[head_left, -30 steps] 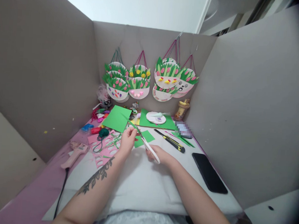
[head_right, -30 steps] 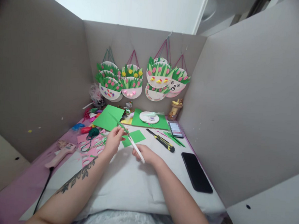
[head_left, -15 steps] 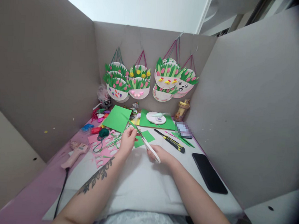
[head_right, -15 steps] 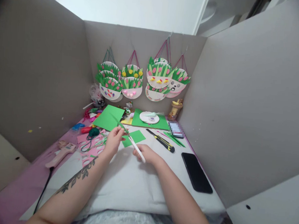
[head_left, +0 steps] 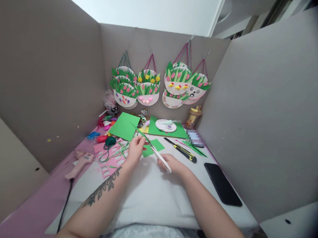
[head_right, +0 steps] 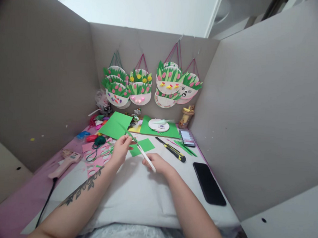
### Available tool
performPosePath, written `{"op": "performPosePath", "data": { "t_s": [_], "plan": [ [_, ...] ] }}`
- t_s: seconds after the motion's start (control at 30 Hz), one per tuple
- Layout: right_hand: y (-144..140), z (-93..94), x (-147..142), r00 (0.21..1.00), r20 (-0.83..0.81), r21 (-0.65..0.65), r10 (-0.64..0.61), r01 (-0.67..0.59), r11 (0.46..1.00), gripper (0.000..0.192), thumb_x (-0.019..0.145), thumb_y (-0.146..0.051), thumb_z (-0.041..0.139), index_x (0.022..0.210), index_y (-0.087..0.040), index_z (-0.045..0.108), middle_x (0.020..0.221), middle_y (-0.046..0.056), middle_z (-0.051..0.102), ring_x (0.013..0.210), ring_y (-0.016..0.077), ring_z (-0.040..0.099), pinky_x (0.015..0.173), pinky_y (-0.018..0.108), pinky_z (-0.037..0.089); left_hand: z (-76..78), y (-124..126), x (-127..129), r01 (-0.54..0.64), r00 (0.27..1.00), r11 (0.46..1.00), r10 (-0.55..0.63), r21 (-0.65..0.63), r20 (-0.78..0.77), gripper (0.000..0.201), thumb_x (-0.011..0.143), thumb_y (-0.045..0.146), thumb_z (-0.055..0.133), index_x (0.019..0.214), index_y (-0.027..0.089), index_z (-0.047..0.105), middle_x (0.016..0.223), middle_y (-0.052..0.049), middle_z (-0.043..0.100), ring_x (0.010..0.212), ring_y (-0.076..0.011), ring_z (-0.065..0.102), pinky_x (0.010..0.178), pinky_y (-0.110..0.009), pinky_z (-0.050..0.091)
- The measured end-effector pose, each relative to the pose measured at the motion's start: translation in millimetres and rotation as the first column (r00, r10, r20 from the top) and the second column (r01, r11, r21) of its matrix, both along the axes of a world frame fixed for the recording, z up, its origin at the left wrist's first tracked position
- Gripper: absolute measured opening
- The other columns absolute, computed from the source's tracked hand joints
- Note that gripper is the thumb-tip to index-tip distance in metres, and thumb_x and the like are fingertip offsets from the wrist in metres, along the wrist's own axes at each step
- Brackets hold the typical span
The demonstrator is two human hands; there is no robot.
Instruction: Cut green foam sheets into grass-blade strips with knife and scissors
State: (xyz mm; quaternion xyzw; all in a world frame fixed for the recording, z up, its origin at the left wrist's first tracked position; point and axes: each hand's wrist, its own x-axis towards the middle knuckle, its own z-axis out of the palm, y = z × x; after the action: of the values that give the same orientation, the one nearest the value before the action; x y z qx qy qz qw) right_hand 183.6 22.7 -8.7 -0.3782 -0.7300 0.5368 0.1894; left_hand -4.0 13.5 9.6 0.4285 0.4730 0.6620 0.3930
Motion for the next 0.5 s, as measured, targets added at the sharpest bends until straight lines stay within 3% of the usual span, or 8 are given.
{"op": "performPosePath", "data": {
  "t_s": [0.17, 0.5],
  "plan": [
    [-1.3, 1.5, -0.2, 1.0, 0.011, 0.004, 0.009, -0.009, 1.0, 0.009, 0.058, -0.021, 0.05, 0.065, -0.017, 0.051, 0.056, -0.003, 0.052, 0.049, 0.0099, 0.048, 0.045, 0.021, 0.036, -1.3, 3.5, -5.1, -0.033, 0.999, 0.999, 0.033, -0.02, 0.016, 0.034, 0.07, 0.049, 0.063, 0.077, 0.017, 0.058, 0.078, -0.003, 0.063, 0.075, -0.0174, 0.064, 0.053, -0.022, 0.046],
    [7.5, -14.4, 1.1, 0.996, -0.074, -0.068, 0.046, -0.051, 0.996, 0.013, 0.056, -0.017, 0.053, 0.068, -0.017, 0.052, 0.06, -0.003, 0.052, 0.052, 0.009, 0.047, 0.051, 0.021, 0.041, -1.0, -2.7, 2.5, 0.073, 0.997, 0.997, -0.074, -0.026, -0.023, 0.027, 0.07, 0.044, 0.062, 0.073, 0.017, 0.057, 0.075, -0.002, 0.06, 0.073, -0.0156, 0.062, 0.054, -0.021, 0.046]
  ]
}}
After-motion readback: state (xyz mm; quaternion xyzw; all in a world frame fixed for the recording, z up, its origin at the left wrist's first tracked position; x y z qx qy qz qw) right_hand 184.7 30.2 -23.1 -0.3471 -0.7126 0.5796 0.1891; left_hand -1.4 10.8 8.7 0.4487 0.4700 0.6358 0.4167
